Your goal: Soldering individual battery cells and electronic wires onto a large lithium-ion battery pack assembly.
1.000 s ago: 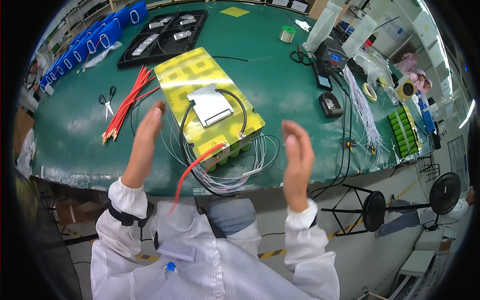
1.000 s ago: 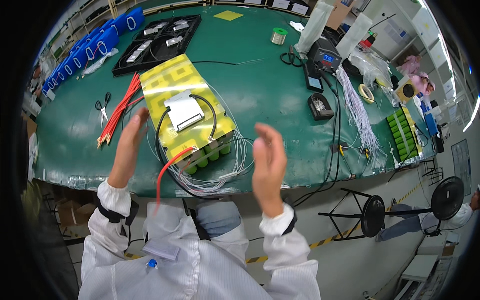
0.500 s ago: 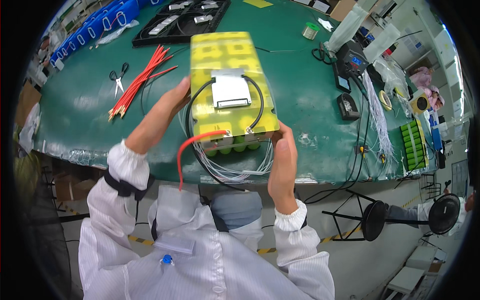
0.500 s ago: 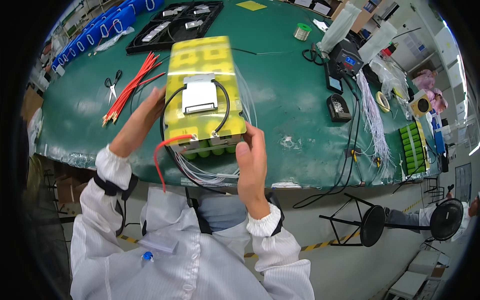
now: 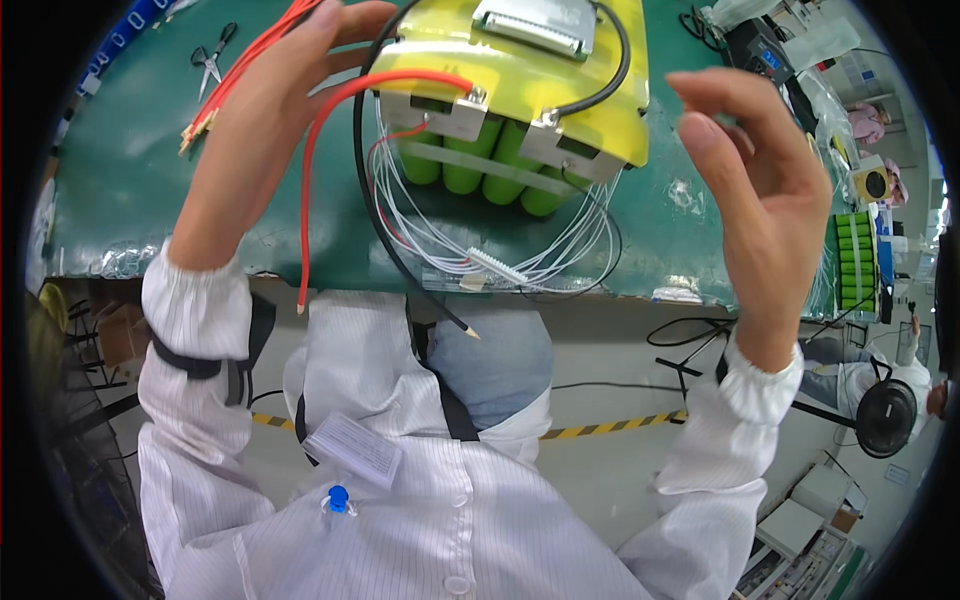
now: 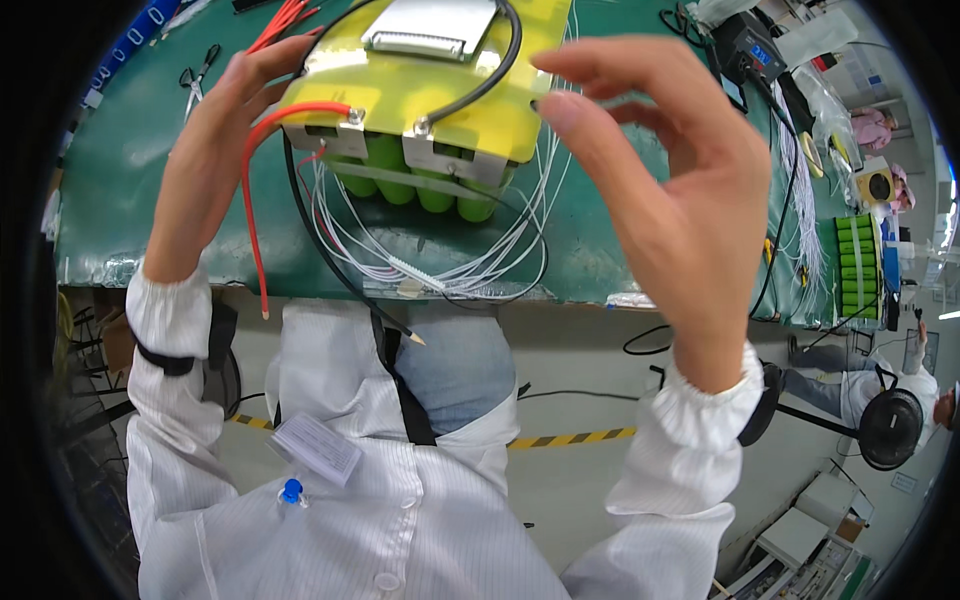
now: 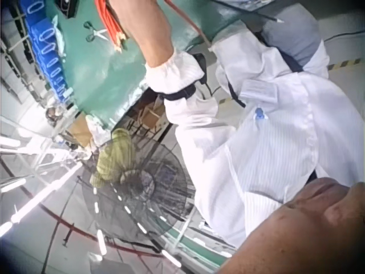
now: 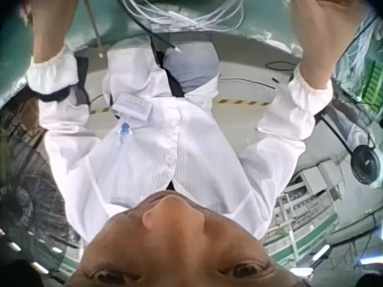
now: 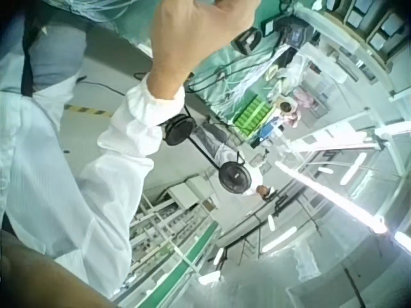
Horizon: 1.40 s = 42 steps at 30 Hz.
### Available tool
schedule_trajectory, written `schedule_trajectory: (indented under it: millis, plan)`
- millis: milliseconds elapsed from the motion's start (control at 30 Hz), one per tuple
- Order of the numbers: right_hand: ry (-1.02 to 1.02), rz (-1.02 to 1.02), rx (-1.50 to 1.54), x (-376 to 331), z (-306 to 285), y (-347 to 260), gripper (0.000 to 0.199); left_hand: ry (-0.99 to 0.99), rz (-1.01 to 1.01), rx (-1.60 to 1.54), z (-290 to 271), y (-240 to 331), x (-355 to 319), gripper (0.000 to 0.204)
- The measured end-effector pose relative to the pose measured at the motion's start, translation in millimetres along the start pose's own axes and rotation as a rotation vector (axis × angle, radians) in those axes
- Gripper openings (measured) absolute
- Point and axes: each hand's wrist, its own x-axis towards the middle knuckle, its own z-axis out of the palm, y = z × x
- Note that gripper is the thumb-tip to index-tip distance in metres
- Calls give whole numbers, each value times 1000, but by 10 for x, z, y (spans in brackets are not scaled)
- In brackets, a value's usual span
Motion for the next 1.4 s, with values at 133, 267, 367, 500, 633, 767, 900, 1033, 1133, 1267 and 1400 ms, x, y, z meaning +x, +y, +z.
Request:
schedule_trajectory:
  millis: [133, 267, 367, 500, 633, 767, 900, 1033, 1133, 1267, 1400]
  plan:
    - [-221, -250, -253, 170, 26, 13, 20, 47, 160, 226, 19, -37, -356, 50]
    - [-288, -308, -381, 258, 76, -41, 18, 97, 212, 295, 59, -193, -542, 46]
    - [-147, -329, -364, 254, 209, -21, 18, 139, 203, 274, 45, -282, -603, 44]
    - [-252, -436, -491, 379, 72, 48, 16, 222, 209, 253, 86, -261, -601, 41]
    - [-424, -390, -486, 426, 97, -47, 16, 224, 175, 250, 59, -223, -580, 39]
    - [-445, -391, -511, 455, 103, -93, 15, 157, 182, 78, 106, -311, -600, 40]
    - [-442, -384, -532, 486, 121, -128, 17, 130, 168, -73, 80, -392, -689, 37]
    - [-476, -389, -507, 530, 92, -169, 19, 158, 85, -113, -60, -547, -802, 33]
    - [-459, -365, -494, 555, 144, -107, 24, 122, 63, -110, -160, -742, -809, 27]
    - [-478, -304, -451, 561, 143, -142, 26, 103, 142, -48, -245, -780, -804, 19]
    - [-476, -229, -417, 551, 203, -176, 24, 96, 149, 13, -296, -758, -849, 19]
